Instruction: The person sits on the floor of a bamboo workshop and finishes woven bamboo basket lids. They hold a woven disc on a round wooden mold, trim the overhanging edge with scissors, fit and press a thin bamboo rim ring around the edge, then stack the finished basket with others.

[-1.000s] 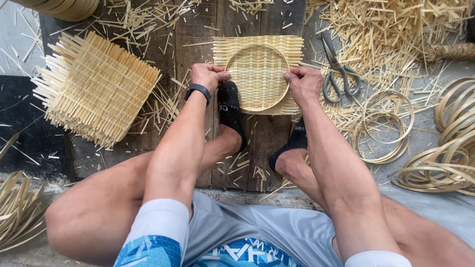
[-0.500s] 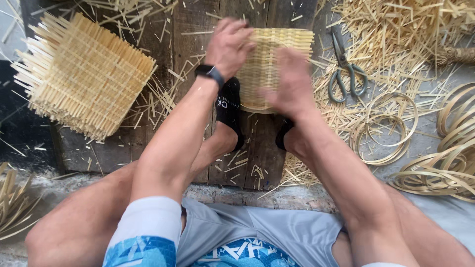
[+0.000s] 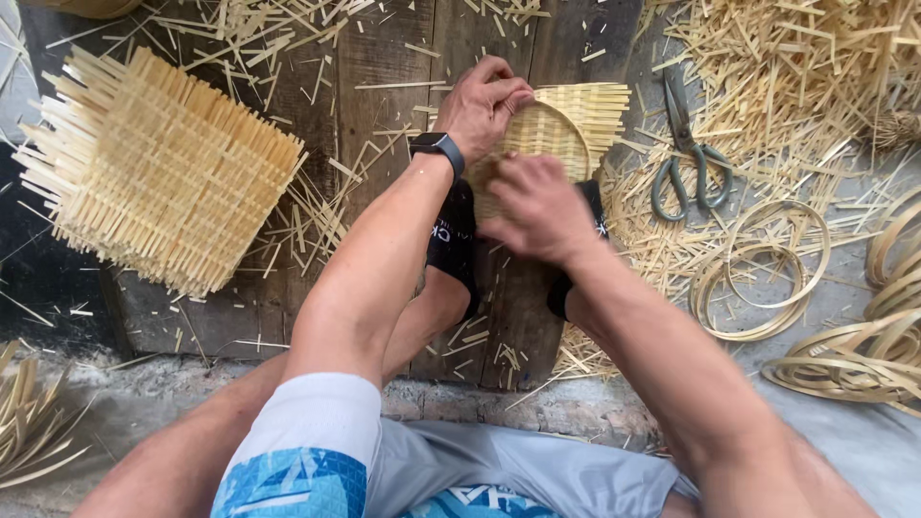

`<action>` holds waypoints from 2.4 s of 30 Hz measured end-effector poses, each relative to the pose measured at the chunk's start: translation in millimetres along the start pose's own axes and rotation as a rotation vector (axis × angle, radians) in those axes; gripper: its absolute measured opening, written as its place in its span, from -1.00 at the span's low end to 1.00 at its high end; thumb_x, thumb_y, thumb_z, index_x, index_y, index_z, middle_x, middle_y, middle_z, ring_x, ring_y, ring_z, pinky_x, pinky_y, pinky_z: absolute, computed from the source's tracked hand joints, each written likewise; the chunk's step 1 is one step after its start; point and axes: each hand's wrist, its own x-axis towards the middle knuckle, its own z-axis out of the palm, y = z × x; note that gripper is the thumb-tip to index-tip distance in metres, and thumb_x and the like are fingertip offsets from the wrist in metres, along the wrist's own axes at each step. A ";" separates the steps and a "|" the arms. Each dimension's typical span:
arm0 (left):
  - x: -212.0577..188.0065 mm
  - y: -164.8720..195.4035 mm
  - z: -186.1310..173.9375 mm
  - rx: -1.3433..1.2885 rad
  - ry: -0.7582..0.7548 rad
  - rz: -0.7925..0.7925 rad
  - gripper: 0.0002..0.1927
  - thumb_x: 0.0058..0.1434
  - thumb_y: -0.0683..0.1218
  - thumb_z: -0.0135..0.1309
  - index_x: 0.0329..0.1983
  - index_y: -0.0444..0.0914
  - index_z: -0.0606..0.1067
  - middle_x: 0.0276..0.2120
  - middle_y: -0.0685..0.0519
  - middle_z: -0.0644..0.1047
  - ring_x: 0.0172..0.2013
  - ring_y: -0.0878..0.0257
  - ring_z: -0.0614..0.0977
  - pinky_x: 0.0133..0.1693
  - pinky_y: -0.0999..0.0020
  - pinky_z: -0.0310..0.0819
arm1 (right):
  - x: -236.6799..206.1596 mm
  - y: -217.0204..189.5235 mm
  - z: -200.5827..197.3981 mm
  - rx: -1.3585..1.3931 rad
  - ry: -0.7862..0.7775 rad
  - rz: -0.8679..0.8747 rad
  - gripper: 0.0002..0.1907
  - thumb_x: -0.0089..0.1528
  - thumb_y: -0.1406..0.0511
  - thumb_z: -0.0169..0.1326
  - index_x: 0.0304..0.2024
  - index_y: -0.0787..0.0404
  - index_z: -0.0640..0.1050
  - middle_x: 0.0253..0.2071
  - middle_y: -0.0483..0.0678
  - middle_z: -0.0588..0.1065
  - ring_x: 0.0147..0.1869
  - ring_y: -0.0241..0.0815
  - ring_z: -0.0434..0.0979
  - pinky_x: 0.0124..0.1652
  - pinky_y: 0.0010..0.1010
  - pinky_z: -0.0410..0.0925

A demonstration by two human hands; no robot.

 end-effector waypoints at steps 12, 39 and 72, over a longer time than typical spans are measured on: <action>14.4 -14.8 11.7 -0.286 -0.180 -0.533 -0.65 0.29 0.15 0.19 -0.23 -0.22 0.72 -0.37 0.00 0.72 -0.39 0.29 0.68 -0.29 0.32 0.56 | 53.3 88.5 15.9 0.727 0.303 0.612 -0.67 0.44 0.15 0.08 -0.17 0.27 0.68 -0.42 -0.03 0.62 -0.34 -0.34 0.54 -0.28 -0.42 0.42; -107.0 82.0 69.0 0.577 0.128 -0.181 0.13 -0.17 0.43 0.35 0.31 -0.36 0.34 0.12 -0.32 0.33 0.10 -0.26 0.36 0.06 -0.17 0.31 | -173.8 178.6 0.9 0.115 0.055 0.926 -0.41 0.10 0.24 0.33 0.05 0.38 0.39 -0.10 0.26 0.51 -0.03 0.24 0.55 0.01 -0.04 0.40; -112.1 73.4 94.1 0.294 0.074 -0.315 0.05 -0.20 0.13 0.47 0.43 0.15 0.28 0.33 -0.20 0.19 0.24 -0.25 0.26 0.25 -0.16 0.24 | -161.1 107.8 -0.8 -0.159 0.103 0.620 -0.40 0.09 -0.10 0.27 -0.29 0.31 0.47 -0.32 0.12 0.39 -0.24 0.03 0.43 -0.30 -0.10 0.37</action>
